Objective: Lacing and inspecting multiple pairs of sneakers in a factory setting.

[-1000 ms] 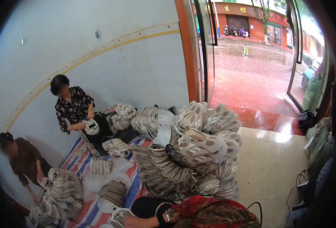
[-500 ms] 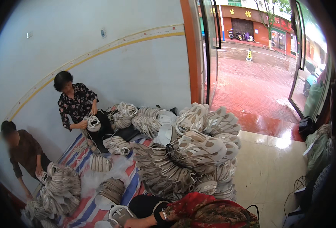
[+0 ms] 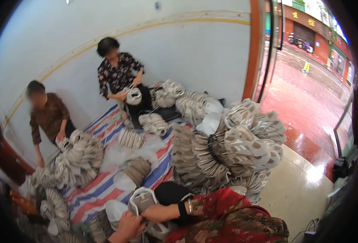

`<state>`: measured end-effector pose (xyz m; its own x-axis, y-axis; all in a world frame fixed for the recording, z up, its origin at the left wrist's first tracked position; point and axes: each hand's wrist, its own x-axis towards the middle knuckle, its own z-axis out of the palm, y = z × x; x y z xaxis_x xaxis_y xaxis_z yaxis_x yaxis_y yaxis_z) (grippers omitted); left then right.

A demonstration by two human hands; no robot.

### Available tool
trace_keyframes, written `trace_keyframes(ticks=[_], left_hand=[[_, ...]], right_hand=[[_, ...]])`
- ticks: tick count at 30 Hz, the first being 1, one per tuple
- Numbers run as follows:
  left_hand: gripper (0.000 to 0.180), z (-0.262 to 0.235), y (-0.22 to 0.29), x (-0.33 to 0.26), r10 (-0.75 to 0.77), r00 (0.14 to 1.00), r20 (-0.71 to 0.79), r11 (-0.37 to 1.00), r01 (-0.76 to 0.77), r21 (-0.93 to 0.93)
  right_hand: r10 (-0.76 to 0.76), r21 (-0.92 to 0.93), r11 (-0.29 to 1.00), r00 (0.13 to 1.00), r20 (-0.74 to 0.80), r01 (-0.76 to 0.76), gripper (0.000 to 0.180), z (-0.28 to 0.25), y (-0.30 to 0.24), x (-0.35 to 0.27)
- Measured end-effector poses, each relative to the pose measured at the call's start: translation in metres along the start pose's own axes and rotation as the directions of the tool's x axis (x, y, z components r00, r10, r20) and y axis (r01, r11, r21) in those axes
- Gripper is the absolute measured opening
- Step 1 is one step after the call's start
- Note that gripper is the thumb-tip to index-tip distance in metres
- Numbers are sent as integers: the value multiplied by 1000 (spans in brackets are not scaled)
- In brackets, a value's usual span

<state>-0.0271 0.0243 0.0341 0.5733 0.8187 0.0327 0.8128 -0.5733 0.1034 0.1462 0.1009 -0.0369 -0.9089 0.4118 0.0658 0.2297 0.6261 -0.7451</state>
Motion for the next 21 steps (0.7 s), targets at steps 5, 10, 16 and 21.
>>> trace_keyframes(ticks=[5,10,16,21], left_hand=[[22,13,1,-10,-23,967,-254,999,10,-52],[21,2,30,4,-592,793,141,598,550,-583],[20,-3,20,40,-625,725,-289,602,212,-770],[25,6,30,50,-795,576,-191,304,106,-947]], right_hand=[[-223,-177,964,966,-128,199,14,0,7,8],[318,535,837,897,-306,-114,21,-114,-12,27],[325,673,727,932,-162,-137,20,-112,-27,26],[391,851,525,887,-247,5,23,-92,-8,30]])
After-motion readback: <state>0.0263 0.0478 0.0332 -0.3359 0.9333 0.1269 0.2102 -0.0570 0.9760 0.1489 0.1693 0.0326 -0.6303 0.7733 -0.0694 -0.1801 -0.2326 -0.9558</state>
